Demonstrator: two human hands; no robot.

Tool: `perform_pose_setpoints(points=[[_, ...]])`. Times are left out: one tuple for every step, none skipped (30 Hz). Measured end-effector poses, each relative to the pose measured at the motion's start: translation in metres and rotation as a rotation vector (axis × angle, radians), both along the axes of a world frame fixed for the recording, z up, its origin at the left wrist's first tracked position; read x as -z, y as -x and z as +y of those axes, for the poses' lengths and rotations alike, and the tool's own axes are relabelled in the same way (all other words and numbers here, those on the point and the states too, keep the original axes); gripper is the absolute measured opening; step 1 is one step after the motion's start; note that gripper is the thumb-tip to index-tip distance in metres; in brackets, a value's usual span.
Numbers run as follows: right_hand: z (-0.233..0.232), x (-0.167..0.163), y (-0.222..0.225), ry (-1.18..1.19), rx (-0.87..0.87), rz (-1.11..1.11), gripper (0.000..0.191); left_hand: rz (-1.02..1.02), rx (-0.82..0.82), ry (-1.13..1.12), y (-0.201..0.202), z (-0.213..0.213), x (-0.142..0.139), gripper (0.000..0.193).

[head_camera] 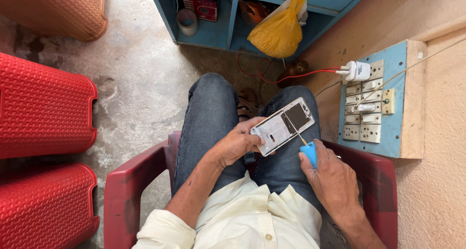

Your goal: The person sits on a chair with a disassembled smartphone on their lap and uses a blue electric screwdriver to unscrew screws from the phone's midframe. They then set the screwdriver down, remove the phone's back cover, and handle the exposed battery and a small white card-like component.

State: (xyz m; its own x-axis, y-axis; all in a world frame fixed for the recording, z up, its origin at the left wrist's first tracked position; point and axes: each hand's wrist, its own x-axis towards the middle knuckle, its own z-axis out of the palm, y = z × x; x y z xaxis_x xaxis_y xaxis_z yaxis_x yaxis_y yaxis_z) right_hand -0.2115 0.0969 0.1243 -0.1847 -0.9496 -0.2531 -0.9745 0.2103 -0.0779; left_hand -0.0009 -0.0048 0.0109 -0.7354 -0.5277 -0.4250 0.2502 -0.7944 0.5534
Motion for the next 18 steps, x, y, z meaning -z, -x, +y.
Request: perform_pose_setpoints(points=[[-0.0001, 0.0008, -0.0007, 0.002, 0.001, -0.009, 0.059, 0.006, -0.005, 0.006, -0.0001, 0.0001, 0.0004, 0.069], [0.0002, 0.0015, -0.0012, 0.004, 0.003, -0.017, 0.059, 0.011, -0.009, 0.012, 0.0003, 0.0003, 0.0007, 0.068], [0.0008, 0.002, -0.0022, 0.005, 0.006, -0.025, 0.059, 0.017, -0.013, 0.017, -0.0001, 0.0008, 0.0008, 0.068], [0.0012, 0.0025, -0.0028, 0.004, -0.003, -0.02, 0.059, 0.013, -0.009, 0.016, -0.0003, 0.0006, 0.0009, 0.067], [0.0018, 0.003, -0.0036, 0.003, -0.012, -0.014, 0.058, 0.008, -0.005, 0.013, -0.0005, 0.0004, 0.0008, 0.067], [0.0024, 0.003, -0.0038, 0.0, -0.019, -0.008, 0.057, 0.004, 0.001, 0.01, -0.0002, 0.0005, 0.0006, 0.066], [0.0032, 0.0029, -0.0045, 0.0, -0.02, -0.013, 0.057, 0.008, -0.001, 0.011, -0.0004, 0.0006, 0.0002, 0.066], [0.0035, 0.0027, -0.0047, 0.0, -0.022, -0.018, 0.057, 0.011, -0.004, 0.012, -0.0002, 0.0005, -0.0002, 0.067], [0.0036, 0.0025, -0.005, 0.001, -0.024, -0.025, 0.057, 0.013, -0.007, 0.014, -0.0003, 0.0003, -0.0007, 0.067], [0.0038, 0.0022, -0.0053, -0.008, -0.022, -0.031, 0.057, 0.001, -0.007, 0.018, -0.0001, -0.0001, -0.0011, 0.067], [0.0044, 0.0019, -0.0063, -0.017, -0.019, -0.038, 0.058, -0.01, -0.006, 0.021, -0.0008, -0.0002, -0.0016, 0.067], [0.0047, 0.0014, -0.0067, -0.027, -0.016, -0.044, 0.058, -0.021, -0.005, 0.024, -0.0008, -0.0002, -0.002, 0.067], [0.0047, 0.0009, -0.007, -0.032, -0.014, -0.04, 0.058, -0.025, -0.003, 0.023, -0.0009, -0.0003, -0.0023, 0.067], [0.0043, 0.0005, -0.0068, -0.037, -0.011, -0.035, 0.058, -0.028, 0.0, 0.023, -0.0005, -0.0004, -0.0025, 0.067], [0.0042, 0.0003, -0.0072, -0.042, -0.009, -0.03, 0.058, -0.032, 0.002, 0.022, -0.0009, -0.0005, -0.0025, 0.067], [0.0041, -0.0001, -0.007, -0.03, -0.012, -0.048, 0.057, -0.031, 0.001, 0.02, -0.0009, -0.0004, -0.0025, 0.067], [0.0044, -0.0007, -0.0067, -0.019, -0.016, -0.066, 0.057, -0.03, -0.001, 0.016, -0.0008, 0.0001, -0.0023, 0.067], [0.0047, -0.001, -0.0066, -0.007, -0.02, -0.084, 0.057, -0.03, -0.002, 0.014, -0.0002, 0.0, -0.0019, 0.066]])
